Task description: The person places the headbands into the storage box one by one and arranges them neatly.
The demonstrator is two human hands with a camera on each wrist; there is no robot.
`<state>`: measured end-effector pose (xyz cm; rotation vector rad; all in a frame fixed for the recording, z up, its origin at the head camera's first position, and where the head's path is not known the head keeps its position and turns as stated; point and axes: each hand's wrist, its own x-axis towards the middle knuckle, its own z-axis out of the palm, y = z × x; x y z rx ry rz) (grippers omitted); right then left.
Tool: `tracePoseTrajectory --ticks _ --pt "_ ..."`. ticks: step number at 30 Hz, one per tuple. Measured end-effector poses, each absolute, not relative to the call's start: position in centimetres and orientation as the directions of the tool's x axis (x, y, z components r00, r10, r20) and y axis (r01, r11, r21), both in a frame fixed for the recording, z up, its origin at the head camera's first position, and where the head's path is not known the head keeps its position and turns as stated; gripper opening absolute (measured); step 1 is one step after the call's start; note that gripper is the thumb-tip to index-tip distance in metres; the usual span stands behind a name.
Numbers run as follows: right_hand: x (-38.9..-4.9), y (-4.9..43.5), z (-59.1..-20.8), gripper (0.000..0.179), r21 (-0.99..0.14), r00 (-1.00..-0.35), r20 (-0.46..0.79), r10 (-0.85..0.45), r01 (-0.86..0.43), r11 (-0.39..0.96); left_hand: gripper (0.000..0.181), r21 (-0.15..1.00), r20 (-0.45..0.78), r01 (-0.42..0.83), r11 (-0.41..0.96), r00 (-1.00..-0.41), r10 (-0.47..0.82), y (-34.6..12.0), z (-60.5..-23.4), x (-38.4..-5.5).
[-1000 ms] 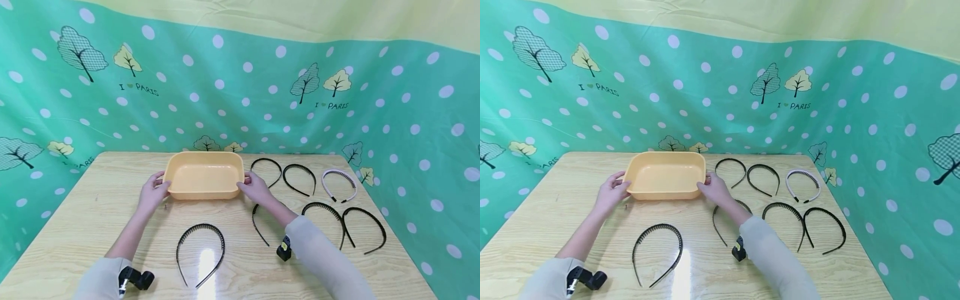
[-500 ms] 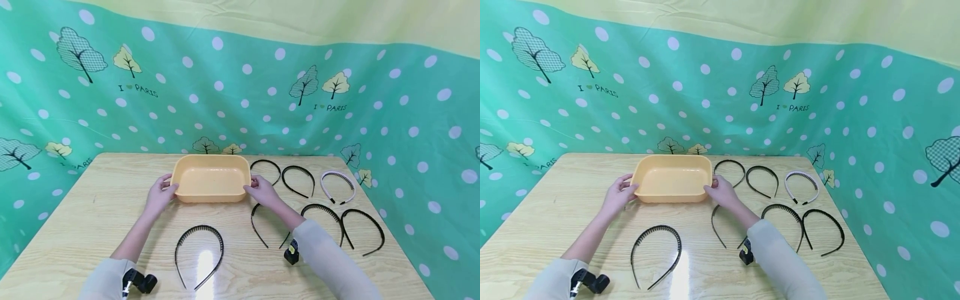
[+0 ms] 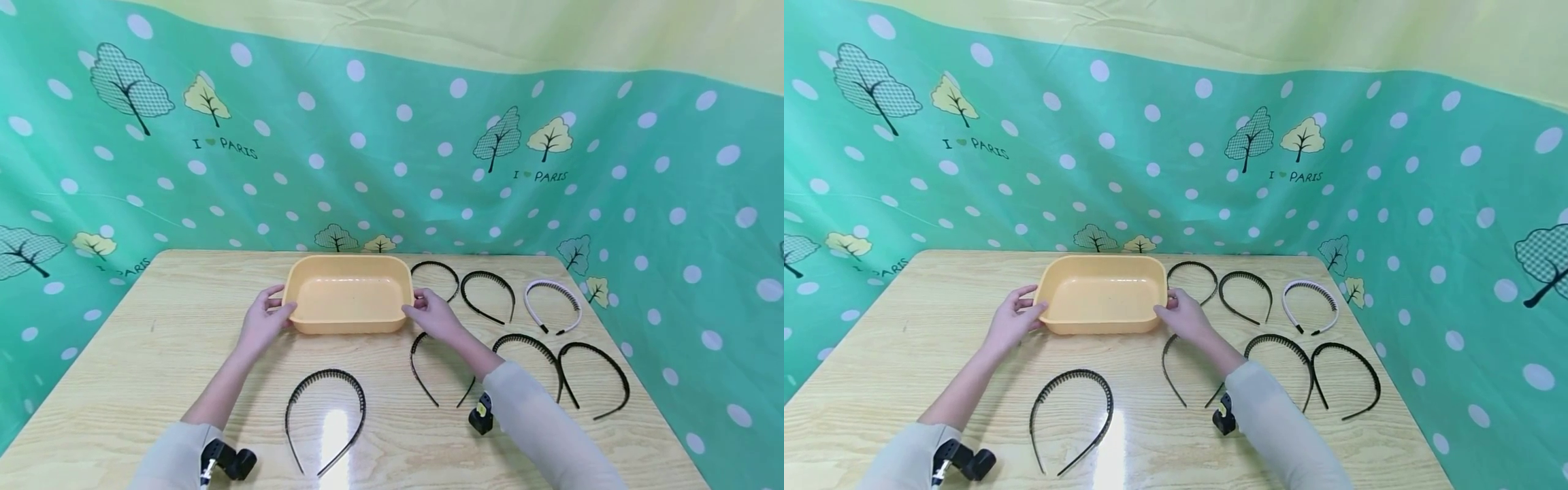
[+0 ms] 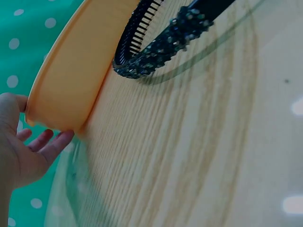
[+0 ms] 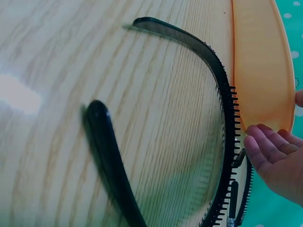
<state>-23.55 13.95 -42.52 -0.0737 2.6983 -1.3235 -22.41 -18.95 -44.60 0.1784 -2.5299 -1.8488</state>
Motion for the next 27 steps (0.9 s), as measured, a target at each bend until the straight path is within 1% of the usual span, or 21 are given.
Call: tracePoseTrajectory --ticks 8,14,18,27 --pt "-23.8 14.7 -42.7 0.054 -0.775 -0.987 -0.090 -0.134 -0.015 0.632 0.065 0.950 -0.052 -0.064 0.305 -0.998 -0.048 -19.4 -45.0 -23.5" --pt "-24.0 15.6 -42.3 0.049 -0.767 -0.987 -0.060 -0.149 -0.050 0.640 0.066 0.953 -0.056 -0.059 0.297 -0.998 -0.019 -19.4 -45.3 -23.9" --pt "-24.2 16.8 -42.2 0.049 -0.746 -0.987 -0.049 -0.154 -0.067 0.663 0.064 0.956 -0.054 -0.056 0.287 -0.998 -0.015 -19.3 -45.5 -23.9" --pt "-24.2 20.2 -41.3 0.049 -0.705 -0.990 -0.058 -0.131 -0.052 0.708 0.063 0.963 -0.034 -0.039 0.267 -0.999 -0.023 -19.2 -45.4 -23.9"
